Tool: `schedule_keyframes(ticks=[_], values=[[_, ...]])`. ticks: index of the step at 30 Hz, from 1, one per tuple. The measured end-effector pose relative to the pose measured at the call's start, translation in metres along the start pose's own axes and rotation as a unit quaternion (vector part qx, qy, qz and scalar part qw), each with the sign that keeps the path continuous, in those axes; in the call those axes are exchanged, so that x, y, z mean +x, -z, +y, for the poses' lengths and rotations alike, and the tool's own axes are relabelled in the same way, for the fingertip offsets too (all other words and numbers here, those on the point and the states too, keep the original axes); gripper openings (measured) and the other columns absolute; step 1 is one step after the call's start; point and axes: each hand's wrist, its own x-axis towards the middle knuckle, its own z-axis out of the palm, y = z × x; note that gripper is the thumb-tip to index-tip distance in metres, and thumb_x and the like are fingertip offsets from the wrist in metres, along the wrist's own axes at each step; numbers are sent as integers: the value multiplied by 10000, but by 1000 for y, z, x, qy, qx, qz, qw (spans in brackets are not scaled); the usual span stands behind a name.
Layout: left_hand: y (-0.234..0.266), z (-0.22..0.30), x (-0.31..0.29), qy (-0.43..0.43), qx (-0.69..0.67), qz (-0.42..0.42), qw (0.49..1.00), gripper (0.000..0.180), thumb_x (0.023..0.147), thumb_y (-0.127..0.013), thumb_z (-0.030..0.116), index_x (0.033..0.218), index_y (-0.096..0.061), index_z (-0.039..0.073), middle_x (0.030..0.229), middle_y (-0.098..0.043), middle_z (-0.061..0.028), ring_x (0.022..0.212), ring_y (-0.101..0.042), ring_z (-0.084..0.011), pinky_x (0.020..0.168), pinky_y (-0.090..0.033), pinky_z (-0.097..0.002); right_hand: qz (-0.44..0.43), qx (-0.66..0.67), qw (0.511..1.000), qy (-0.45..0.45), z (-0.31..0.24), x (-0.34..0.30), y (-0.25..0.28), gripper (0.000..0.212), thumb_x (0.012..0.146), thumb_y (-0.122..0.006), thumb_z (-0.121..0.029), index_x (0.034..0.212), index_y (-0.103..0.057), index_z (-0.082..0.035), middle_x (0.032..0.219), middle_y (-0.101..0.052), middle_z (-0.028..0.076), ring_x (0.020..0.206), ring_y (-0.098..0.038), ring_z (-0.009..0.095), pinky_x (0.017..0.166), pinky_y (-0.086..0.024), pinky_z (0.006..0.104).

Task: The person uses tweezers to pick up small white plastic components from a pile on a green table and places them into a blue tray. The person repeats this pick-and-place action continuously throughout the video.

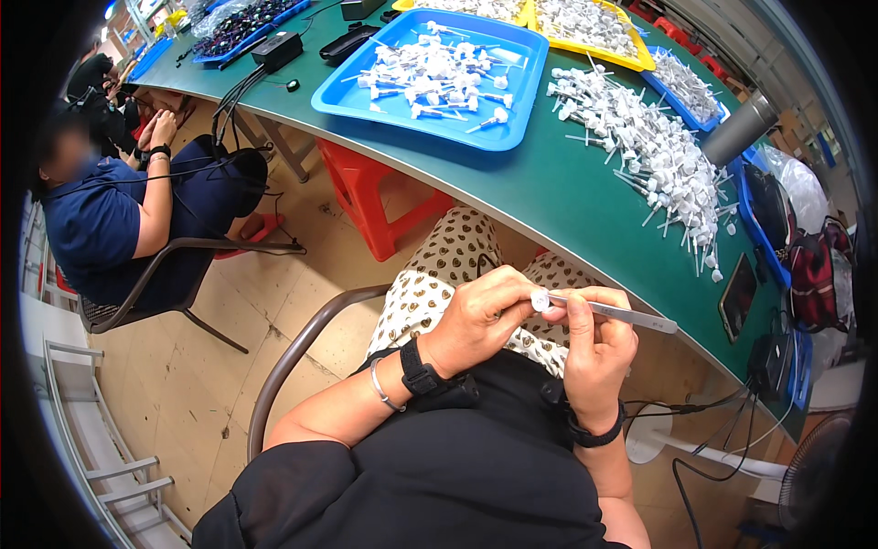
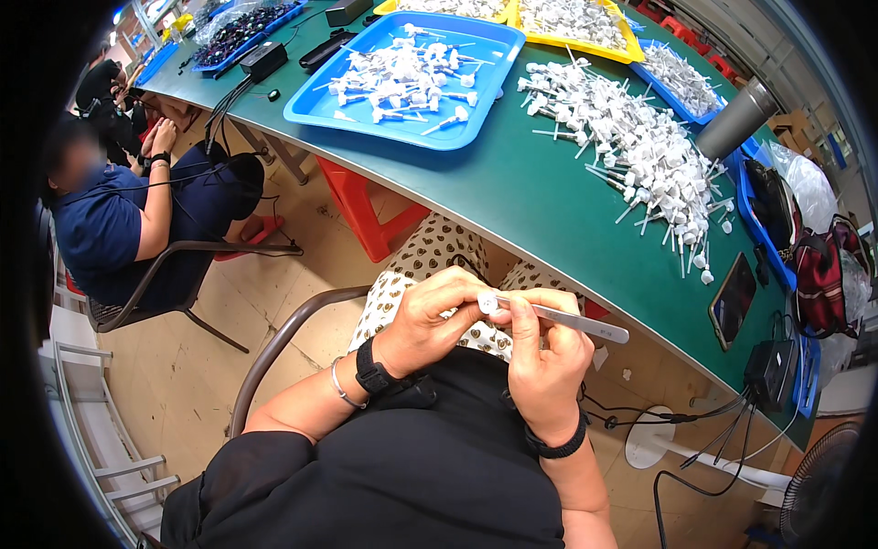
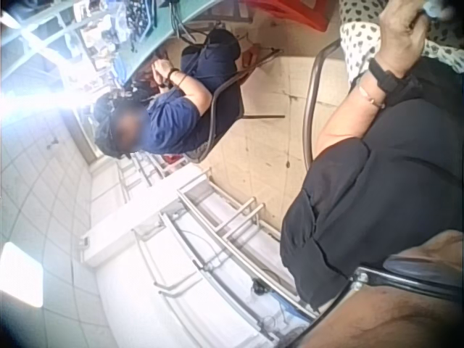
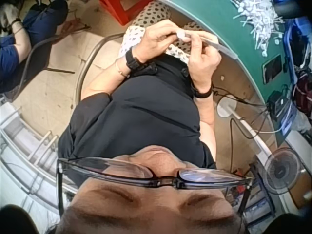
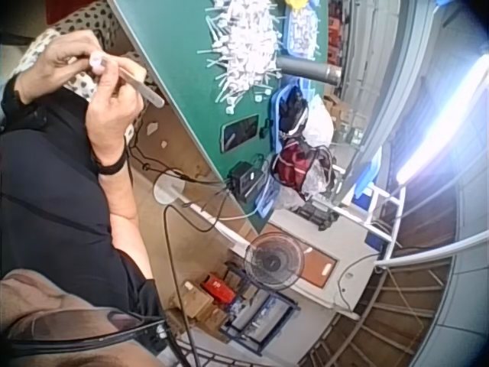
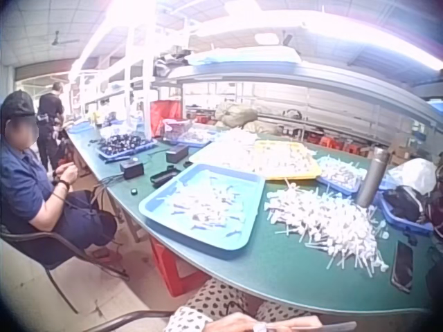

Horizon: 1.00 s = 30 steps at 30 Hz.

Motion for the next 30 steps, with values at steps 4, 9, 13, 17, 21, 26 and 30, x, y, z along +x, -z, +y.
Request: schedule_keyframes(ticks=[4,9,13,17,21,26,30], values=[[-2,0,0,55,-77,-10,995,161,875,-679,-51,1028,-688,-1,899,-662,-89,766,-684,-192,654,-546,-299,41,50,998,-10,-1,2,1,73,986,-595,13,1033,-632,55,917,-706,101,809,-712,144,727,-581,265],[-3,1,-1,62,-87,-18,994,154,888,-675,-58,1033,-701,-10,922,-671,-97,780,-696,-169,657,-569,-275,58,35,996,61,0,1,2,81,967,-627,12,1029,-652,58,968,-708,115,818,-716,164,724,-582,266],[0,3,1,44,-51,-24,997,176,873,-692,-70,1036,-714,-4,921,-678,-98,790,-692,-169,652,-559,-274,38,9,997,73,3,1,0,77,963,-633,9,1022,-652,54,972,-707,123,801,-709,167,717,-578,270],[0,3,1,41,-44,-20,998,187,860,-703,-74,1029,-717,2,910,-679,-94,784,-685,-172,642,-543,-279,27,3,997,77,5,1,0,74,966,-634,1,1019,-644,51,964,-709,124,798,-707,164,708,-573,272],[0,1,0,38,-41,-19,998,156,873,-677,-50,1017,-699,7,904,-669,-85,764,-683,-191,653,-547,-294,21,7,997,72,6,1,0,72,973,-628,-4,1018,-631,53,961,-707,125,799,-707,164,708,-573,272],[1,3,2,38,-34,-19,998,143,880,-667,-34,1012,-692,14,895,-665,-81,755,-683,-203,658,-549,-302,19,12,998,66,8,1,0,70,986,-609,-6,1020,-616,55,959,-703,125,811,-710,165,721,-578,270],[0,2,2,31,-36,-18,999,143,882,-670,-31,1014,-694,18,891,-666,-80,755,-686,-197,658,-552,-301,17,16,998,59,8,1,1,69,991,-598,-2,1025,-610,57,969,-702,128,824,-711,164,735,-580,269]])
